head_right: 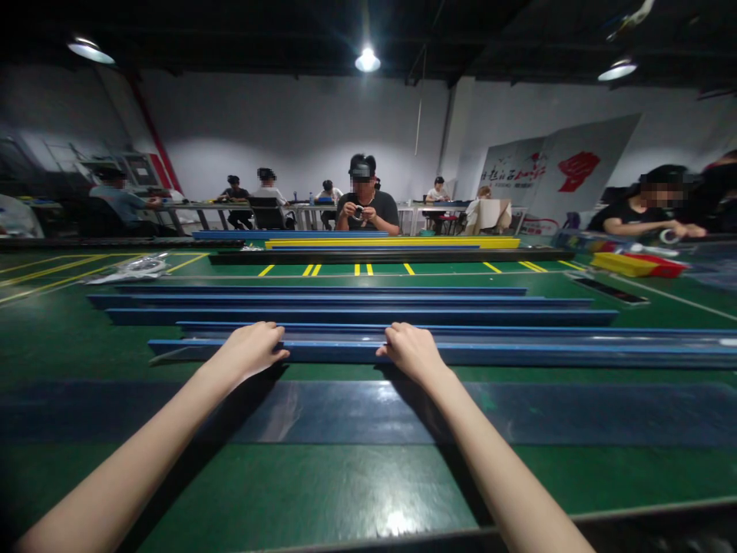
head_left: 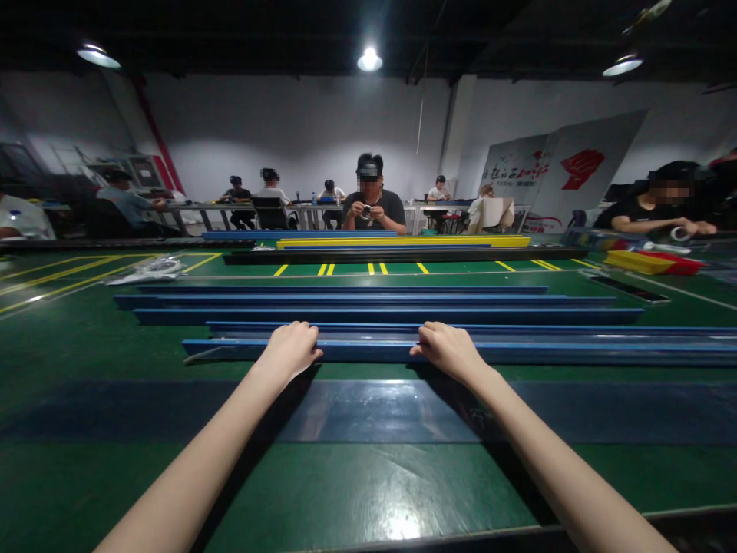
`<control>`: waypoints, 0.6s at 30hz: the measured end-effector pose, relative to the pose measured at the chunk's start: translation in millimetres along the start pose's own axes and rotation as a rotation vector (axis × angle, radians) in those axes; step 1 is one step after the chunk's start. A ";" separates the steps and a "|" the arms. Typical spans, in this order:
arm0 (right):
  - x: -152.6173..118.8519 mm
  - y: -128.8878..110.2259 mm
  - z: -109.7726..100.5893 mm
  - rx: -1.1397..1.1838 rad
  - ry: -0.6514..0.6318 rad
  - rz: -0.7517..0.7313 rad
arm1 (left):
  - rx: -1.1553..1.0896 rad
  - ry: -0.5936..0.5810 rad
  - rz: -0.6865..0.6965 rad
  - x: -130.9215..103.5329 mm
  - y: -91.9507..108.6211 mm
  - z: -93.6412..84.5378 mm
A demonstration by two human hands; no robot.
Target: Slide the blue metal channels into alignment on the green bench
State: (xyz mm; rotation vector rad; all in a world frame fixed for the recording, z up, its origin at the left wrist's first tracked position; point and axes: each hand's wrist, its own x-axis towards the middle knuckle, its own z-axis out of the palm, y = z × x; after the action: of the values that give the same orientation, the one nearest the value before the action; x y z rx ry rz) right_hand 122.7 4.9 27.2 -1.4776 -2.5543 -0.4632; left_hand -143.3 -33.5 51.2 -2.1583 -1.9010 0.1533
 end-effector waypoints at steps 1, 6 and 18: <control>3.6 -4.6 -0.4 -0.002 -0.006 -0.008 | 0.016 -0.004 0.006 1.0 3.5 -2.1; 18.9 -28.0 -0.5 0.020 -0.005 -0.040 | -0.096 0.071 0.176 15.1 33.4 -5.7; 21.8 -33.9 6.7 0.147 0.033 -0.068 | -0.285 0.053 0.228 32.6 49.5 5.7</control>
State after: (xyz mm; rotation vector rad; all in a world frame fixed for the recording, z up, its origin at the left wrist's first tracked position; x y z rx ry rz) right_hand 82.7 9.2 20.7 -1.3258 -2.5580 -0.2987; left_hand -92.8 -6.1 35.7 -2.5352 -1.7315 -0.1410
